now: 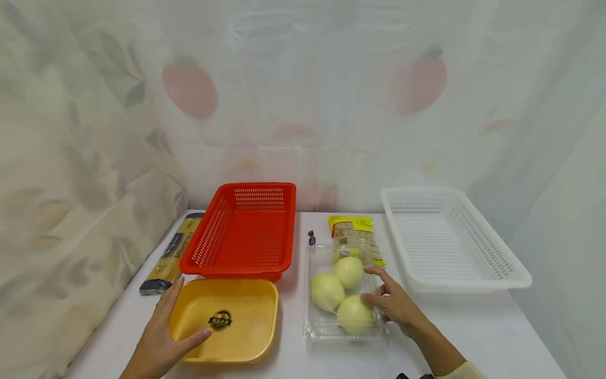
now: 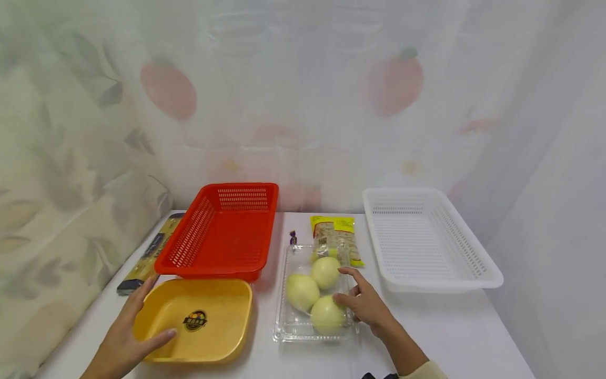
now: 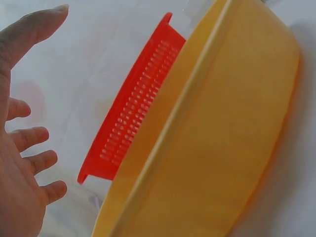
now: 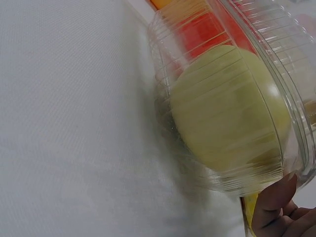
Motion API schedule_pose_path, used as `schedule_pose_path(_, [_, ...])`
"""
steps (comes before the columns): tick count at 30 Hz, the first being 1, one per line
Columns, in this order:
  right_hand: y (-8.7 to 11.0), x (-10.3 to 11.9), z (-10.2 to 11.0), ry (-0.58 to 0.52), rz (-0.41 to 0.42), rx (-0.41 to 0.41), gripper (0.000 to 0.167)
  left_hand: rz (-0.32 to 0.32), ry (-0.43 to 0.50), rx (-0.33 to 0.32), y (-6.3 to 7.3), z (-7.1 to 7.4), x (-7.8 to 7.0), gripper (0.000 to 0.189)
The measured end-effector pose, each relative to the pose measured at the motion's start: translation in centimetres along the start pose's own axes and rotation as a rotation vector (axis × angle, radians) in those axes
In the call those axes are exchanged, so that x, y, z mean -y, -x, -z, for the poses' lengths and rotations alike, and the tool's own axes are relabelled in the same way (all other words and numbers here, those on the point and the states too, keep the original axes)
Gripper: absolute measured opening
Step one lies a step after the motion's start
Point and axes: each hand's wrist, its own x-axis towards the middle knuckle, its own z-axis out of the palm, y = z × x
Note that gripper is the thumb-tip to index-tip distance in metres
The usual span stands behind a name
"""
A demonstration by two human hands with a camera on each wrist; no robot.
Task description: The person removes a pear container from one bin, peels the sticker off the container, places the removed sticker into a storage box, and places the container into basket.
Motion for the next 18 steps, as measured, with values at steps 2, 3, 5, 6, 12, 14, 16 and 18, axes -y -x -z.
schedule_pose_path(2, [0.0, 0.0, 0.0, 0.006, -0.004, -0.007, 0.066, 0.008, 0.002, 0.001, -0.1, 0.0, -0.3, 0.118])
schedule_pose_path(3, [0.0, 0.0, 0.0, 0.01, -0.004, -0.01, 0.067, 0.013, 0.007, 0.001, -0.2, -0.1, -0.5, 0.117])
schedule_pose_path(5, [0.0, 0.0, 0.0, 0.011, -0.004, -0.011, 0.067, 0.011, 0.03, -0.007, -0.3, -0.2, -0.7, 0.116])
schedule_pose_path(6, [0.0, 0.0, 0.0, 0.012, -0.004, -0.011, 0.067, 0.008, 0.045, -0.01, -0.3, -0.3, -0.8, 0.116])
schedule_pose_path(12, [0.1, 0.0, 0.0, 0.018, 0.001, -0.012, 0.067, -0.061, 0.142, -0.06, -0.5, -0.9, -1.5, 0.111])
schedule_pose_path(14, [0.1, -0.1, 0.0, 0.018, 0.001, -0.012, 0.067, -0.097, 0.173, -0.081, -0.6, -1.1, -1.9, 0.109])
schedule_pose_path(16, [0.1, -0.1, 0.0, 0.016, 0.001, -0.012, 0.067, -0.121, 0.189, -0.096, -0.7, -1.3, -2.3, 0.107])
schedule_pose_path(18, [0.1, -0.2, 0.0, 0.016, 0.002, -0.012, 0.067, -0.127, 0.194, -0.107, -0.9, -1.5, -2.8, 0.105])
